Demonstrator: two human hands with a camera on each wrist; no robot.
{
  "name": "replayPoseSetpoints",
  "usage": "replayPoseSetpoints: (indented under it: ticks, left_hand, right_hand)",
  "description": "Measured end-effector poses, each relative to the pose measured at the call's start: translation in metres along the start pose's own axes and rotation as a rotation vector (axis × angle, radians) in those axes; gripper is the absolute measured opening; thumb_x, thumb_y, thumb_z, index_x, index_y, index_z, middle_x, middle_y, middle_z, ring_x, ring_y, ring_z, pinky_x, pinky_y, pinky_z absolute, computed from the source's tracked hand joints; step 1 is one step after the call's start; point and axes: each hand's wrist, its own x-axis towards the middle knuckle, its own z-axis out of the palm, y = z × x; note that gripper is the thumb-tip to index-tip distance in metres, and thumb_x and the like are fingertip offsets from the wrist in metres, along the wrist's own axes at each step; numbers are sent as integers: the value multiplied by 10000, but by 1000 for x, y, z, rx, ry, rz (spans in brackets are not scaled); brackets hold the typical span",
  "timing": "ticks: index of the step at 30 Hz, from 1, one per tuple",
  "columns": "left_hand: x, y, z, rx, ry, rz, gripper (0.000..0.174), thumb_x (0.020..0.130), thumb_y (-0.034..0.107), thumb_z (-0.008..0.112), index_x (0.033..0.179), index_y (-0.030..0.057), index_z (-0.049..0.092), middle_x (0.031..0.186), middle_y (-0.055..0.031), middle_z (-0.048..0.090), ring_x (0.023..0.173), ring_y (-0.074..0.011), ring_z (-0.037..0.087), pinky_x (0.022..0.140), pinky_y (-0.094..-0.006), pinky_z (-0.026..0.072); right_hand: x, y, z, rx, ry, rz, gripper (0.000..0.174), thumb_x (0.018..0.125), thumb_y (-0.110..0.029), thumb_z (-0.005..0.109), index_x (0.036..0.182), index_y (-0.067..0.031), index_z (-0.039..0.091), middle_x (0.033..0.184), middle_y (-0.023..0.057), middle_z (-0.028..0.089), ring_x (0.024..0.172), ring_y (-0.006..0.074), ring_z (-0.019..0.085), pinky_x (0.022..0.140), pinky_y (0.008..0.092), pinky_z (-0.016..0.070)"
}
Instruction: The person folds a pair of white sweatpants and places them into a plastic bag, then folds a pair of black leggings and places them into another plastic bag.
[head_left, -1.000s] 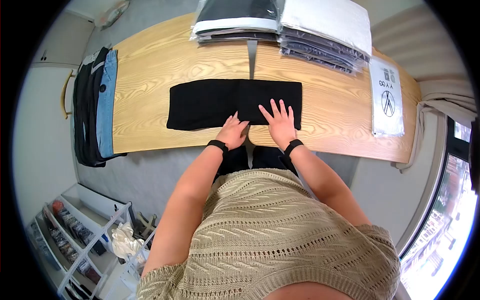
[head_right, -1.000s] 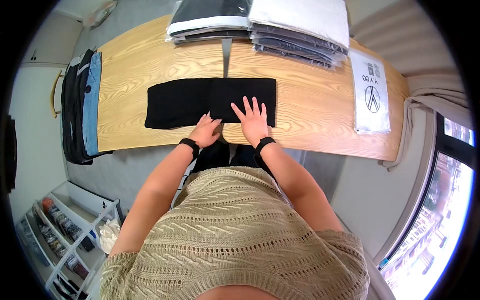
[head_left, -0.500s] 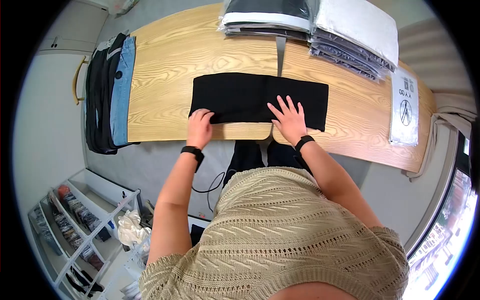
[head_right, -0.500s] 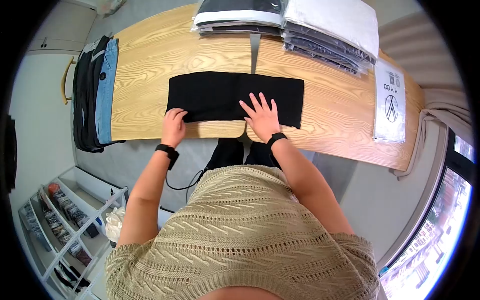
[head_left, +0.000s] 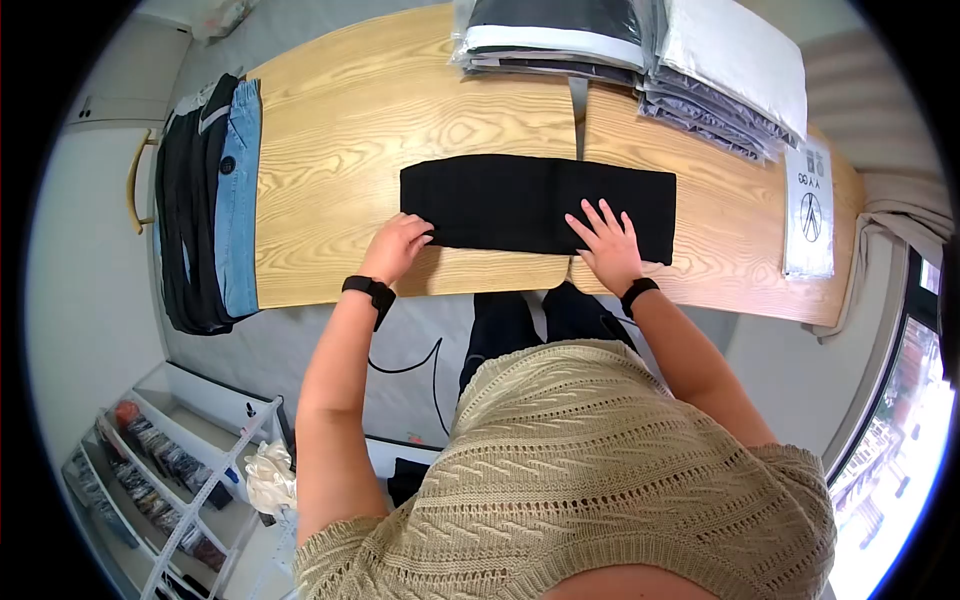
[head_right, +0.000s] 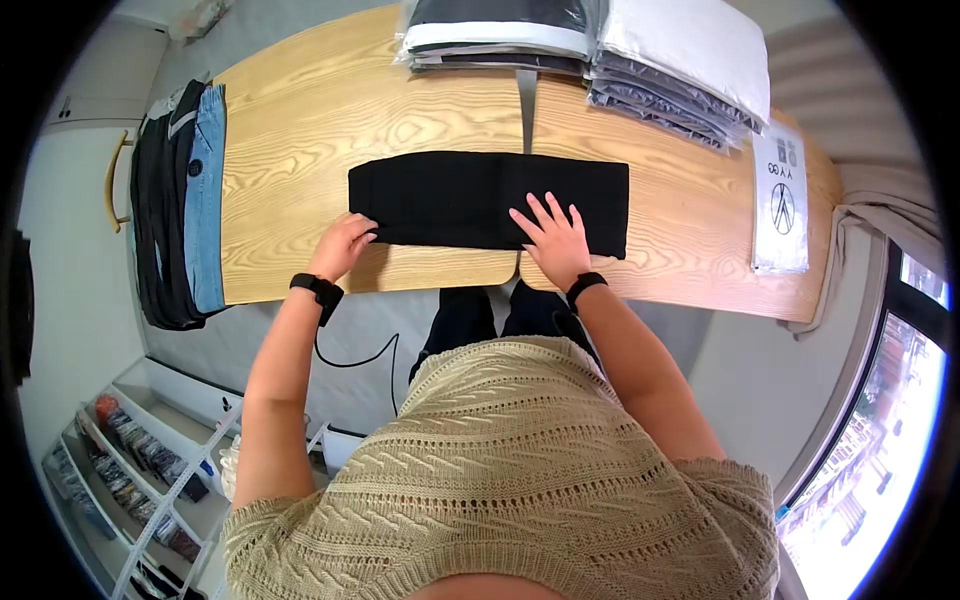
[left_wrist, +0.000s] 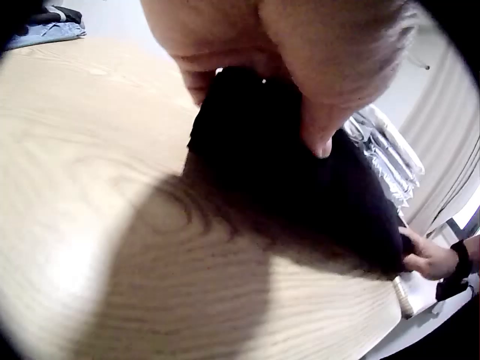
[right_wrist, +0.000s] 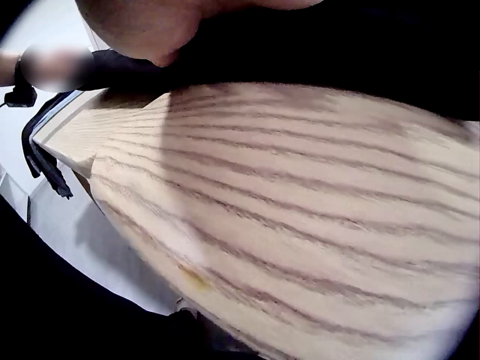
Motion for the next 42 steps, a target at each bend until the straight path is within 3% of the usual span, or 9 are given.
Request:
replayPoseSetpoints:
  ticks: [7,12,14,21,25,28,32,36,42]
  left_hand:
    - [7,-14,21,34,-163,-210,169,831,173,563,827,12,617,859,-119,592,878,-324,547,778,-411,457]
    - [7,-12,21,66,-126,-172,183,818,175,560,798,-4,596,826,-138,563,864,-340,546,735,-422,441]
    - [8,-12,21,75,-134,-185,186,813,178,556,785,-1,595,825,-141,568,859,-342,551,724,-426,442]
    - [5,-18,19,5,-154,-182,179,792,190,612,802,12,597,836,-137,572,840,-334,555,714,-418,448]
    - [-24,-16,34,-90,458,-428,449,683,230,790,954,-23,536,932,-146,561,828,-255,554,735,-364,455]
    - [-49,-5,50,-560,545,-759,344,810,222,716,983,2,516,895,-33,604,818,-94,554,725,-239,454]
    - [-46,3,65,-1182,238,-713,296,896,217,606,1089,11,518,1053,-80,626,932,-119,594,842,-248,463]
    - [-13,13,73,-1618,429,-725,358,919,226,565,1204,23,492,1136,-68,596,998,-169,589,895,-325,475]
    - [0,25,76,-1534,554,-882,371,898,241,595,1225,102,488,1105,-43,603,902,-176,618,757,-316,532]
  right_hand:
    - [1,-3,-3,12,-10,8,655,789,-291,665,1375,-295,374,1446,26,327,1342,266,278,1048,518,264]
    - [19,-52,-39,272,122,3,593,748,-177,625,1310,-115,448,1416,75,361,1319,274,306,1041,518,262]
    - [33,-82,-31,187,121,-259,485,796,-132,524,1275,-74,479,1397,82,389,1303,226,345,1055,448,270]
    - [79,-131,30,48,62,-306,571,861,-116,428,1409,-65,277,1481,61,269,1361,174,259,1096,411,232]
    - [79,-133,34,15,19,-282,573,872,-100,410,1418,-47,245,1485,76,255,1366,184,251,1105,398,222]
    - [81,-133,36,52,15,-253,575,876,-87,398,1423,-38,226,1486,83,251,1369,189,246,1111,386,217]
    - [82,-131,37,169,19,-236,571,876,-73,388,1421,-32,223,1480,93,262,1368,203,254,1115,384,213]
    - [82,-128,38,276,63,-243,565,875,-61,377,1419,-32,228,1475,100,274,1362,213,269,1114,389,218]
    - [62,-114,-4,454,102,-149,546,846,-123,537,1354,-29,360,1437,124,340,1334,244,319,1084,404,260]
